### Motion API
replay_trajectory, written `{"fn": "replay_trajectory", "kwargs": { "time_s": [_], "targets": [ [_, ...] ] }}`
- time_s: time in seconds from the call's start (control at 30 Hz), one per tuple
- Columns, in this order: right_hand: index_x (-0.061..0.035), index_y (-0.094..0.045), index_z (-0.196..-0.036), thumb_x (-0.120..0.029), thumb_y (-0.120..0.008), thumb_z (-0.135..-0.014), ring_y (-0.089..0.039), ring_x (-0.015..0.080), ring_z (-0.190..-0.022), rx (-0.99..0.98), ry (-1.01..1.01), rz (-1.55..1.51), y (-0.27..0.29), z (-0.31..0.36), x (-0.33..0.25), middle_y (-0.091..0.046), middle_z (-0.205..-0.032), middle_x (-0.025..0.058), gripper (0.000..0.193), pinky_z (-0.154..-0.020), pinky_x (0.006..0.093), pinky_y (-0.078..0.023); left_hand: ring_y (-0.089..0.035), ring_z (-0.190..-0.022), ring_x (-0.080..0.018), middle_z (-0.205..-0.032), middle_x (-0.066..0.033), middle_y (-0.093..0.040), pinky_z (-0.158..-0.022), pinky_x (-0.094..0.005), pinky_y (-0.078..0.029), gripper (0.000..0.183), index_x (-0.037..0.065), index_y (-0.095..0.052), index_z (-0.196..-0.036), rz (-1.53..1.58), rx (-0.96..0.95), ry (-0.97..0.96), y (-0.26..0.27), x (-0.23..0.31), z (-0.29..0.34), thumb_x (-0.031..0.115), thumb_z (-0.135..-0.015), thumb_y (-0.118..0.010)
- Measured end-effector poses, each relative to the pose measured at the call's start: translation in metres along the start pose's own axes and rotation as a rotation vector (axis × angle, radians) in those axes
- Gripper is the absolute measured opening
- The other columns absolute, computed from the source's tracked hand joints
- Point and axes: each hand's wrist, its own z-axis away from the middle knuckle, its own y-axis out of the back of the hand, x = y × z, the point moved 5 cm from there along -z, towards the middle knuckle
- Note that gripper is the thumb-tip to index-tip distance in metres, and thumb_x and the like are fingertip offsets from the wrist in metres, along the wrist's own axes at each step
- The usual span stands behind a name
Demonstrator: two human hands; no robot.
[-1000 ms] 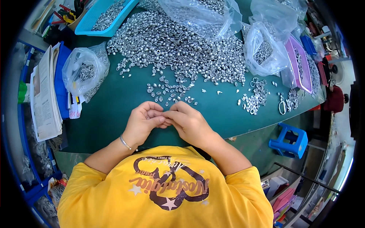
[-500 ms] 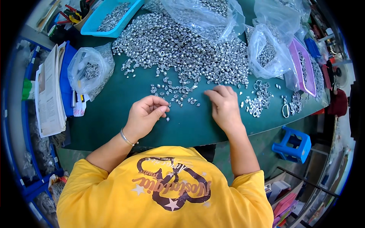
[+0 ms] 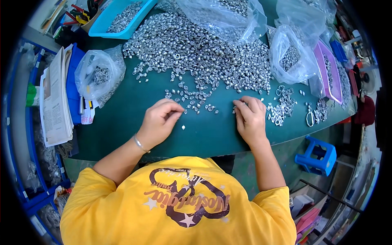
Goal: The person sorts metal clips by hand, picking them up from a large pile on the table and placing them into a blue bin and plastic bags.
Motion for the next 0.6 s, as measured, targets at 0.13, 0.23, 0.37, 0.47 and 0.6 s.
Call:
{"fn": "replay_trajectory", "kwargs": {
  "time_s": [0.13,0.23,0.37,0.47,0.6],
  "targets": [
    [-0.0066,-0.063,-0.085,-0.003,-0.062,-0.069,-0.054,0.0257,-0.083,0.05,-0.023,0.1,0.001,0.004,0.004,-0.057,-0.086,0.006,0.016,-0.074,0.0389,-0.039,-0.057,-0.078,-0.0252,-0.084,-0.0093,-0.058,-0.069,-0.0297,-0.046,0.011,0.002,-0.063,-0.082,-0.219,-0.038,-0.356,-0.024,0.022,-0.023,-0.002,-0.072,-0.065],
    [-0.0078,-0.063,-0.083,-0.002,-0.063,-0.067,-0.054,0.0256,-0.082,0.064,-0.105,0.035,0.0,0.004,-0.002,-0.057,-0.085,0.0053,0.017,-0.074,0.0391,-0.039,-0.055,-0.078,-0.0261,-0.082,-0.0087,-0.056,-0.069,-0.0317,-0.045,0.011,0.002,-0.063,-0.08,-0.281,-0.059,-0.403,-0.039,0.023,-0.034,-0.001,-0.07,-0.066],
    [-0.0089,-0.063,-0.083,-0.004,-0.066,-0.068,-0.053,0.0237,-0.08,0.029,0.003,-0.169,-0.017,-0.007,-0.04,-0.057,-0.083,0.0037,0.016,-0.073,0.0367,-0.039,-0.054,-0.077,-0.0259,-0.08,-0.0083,-0.055,-0.068,-0.0325,-0.045,0.01,0.002,-0.062,-0.077,-0.373,-0.12,-0.402,-0.046,0.02,-0.036,-0.001,-0.069,-0.067],
    [-0.0085,-0.064,-0.085,-0.005,-0.066,-0.068,-0.053,0.0235,-0.082,0.0,-0.023,-0.168,-0.029,-0.006,-0.037,-0.057,-0.084,0.0039,0.017,-0.073,0.0364,-0.038,-0.054,-0.077,-0.0256,-0.081,-0.0081,-0.056,-0.068,-0.0317,-0.045,0.01,0.003,-0.063,-0.077,-0.25,-0.07,-0.361,-0.034,0.024,-0.033,-0.001,-0.069,-0.067],
    [-0.0068,-0.065,-0.087,0.0,-0.064,-0.075,-0.056,0.0189,-0.074,-0.039,-0.299,-0.55,-0.029,-0.003,-0.025,-0.061,-0.083,0.0051,0.014,-0.065,0.0288,-0.043,-0.057,-0.07,-0.0195,-0.081,-0.0076,-0.057,-0.061,-0.0265,-0.047,0.012,0.002,-0.063,-0.08,-0.226,0.061,-0.253,-0.009,0.013,-0.022,-0.005,-0.07,-0.067]
  ]
}}
